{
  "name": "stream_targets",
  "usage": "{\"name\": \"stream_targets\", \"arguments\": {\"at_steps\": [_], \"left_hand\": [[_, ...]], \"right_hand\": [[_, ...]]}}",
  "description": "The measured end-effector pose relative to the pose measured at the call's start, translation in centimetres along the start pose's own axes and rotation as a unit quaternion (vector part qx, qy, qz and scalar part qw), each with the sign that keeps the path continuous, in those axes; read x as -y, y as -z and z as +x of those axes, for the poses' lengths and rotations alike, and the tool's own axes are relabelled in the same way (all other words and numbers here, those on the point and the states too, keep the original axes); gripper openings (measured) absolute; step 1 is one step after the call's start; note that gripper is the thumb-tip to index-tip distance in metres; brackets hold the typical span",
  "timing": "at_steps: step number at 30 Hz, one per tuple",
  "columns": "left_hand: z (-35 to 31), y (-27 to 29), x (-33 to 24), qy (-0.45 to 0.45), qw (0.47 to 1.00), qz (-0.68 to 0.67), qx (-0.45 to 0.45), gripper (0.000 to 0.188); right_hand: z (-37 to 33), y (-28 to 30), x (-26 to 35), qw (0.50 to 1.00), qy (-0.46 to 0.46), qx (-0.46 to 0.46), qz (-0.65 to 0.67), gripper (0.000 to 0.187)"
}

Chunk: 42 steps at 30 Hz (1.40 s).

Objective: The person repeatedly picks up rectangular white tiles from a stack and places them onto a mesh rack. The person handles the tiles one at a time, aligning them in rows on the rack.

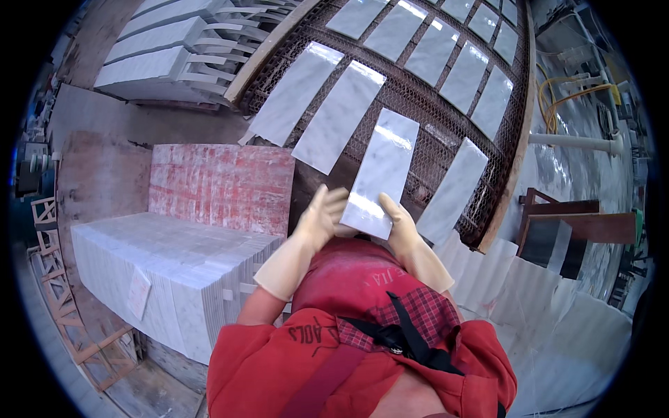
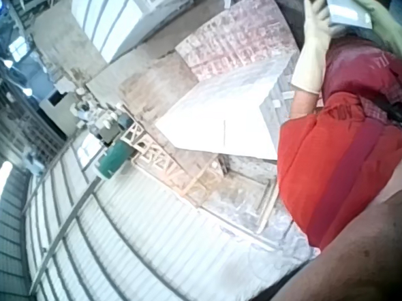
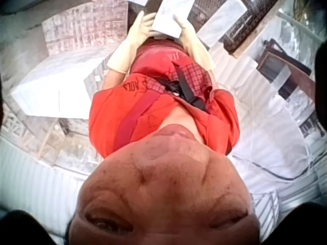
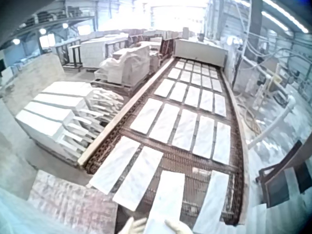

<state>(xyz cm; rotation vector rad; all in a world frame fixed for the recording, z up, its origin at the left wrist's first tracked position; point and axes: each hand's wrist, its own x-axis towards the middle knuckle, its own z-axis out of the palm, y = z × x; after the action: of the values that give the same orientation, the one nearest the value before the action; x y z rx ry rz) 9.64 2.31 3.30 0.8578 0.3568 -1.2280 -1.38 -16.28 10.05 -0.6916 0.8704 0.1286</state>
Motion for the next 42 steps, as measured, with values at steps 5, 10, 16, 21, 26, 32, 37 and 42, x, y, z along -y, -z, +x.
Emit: {"name": "stream_targets", "arguments": {"at_steps": [5,10,16,21,26,32,37,42], "left_hand": [[-3.9,-3.2,2.9,0.045,0.99,-0.069,0.117,0.087],[-4.8,-5.1,1.4,0.018,0.993,-0.094,0.073,0.084],[-4.4,-4.9,1.9,-0.021,0.965,-0.246,0.089,0.073],[-3.2,-5.1,1.7,0.003,0.929,-0.357,0.097,0.064],[-2.7,-5.8,1.0,0.01,0.933,-0.357,0.037,0.06],[-1.8,-5.8,1.5,0.01,0.949,-0.301,-0.092,0.057],[-1.6,-5.4,3.7,-0.056,0.998,-0.011,-0.009,0.052],[-1.1,-7.3,2.7,-0.011,0.974,-0.209,0.089,0.049]], "right_hand": [[1.0,0.3,-0.4,0.999,0.01,0.009,-0.053,0.06],[0.7,-0.1,0.3,0.958,0.018,-0.076,-0.275,0.071],[-0.3,-1.6,0.8,0.937,0.029,-0.046,-0.345,0.068],[0.0,-0.8,1.0,0.94,0.033,-0.023,-0.338,0.066],[0.4,-1.0,1.5,0.921,0.046,-0.013,-0.388,0.066],[1.3,0.9,0.9,0.944,0.023,-0.053,-0.324,0.067],[0.6,2.1,1.5,0.989,0.002,-0.066,-0.131,0.057],[-1.1,1.4,3.5,0.993,0.018,-0.07,-0.09,0.053]]}}
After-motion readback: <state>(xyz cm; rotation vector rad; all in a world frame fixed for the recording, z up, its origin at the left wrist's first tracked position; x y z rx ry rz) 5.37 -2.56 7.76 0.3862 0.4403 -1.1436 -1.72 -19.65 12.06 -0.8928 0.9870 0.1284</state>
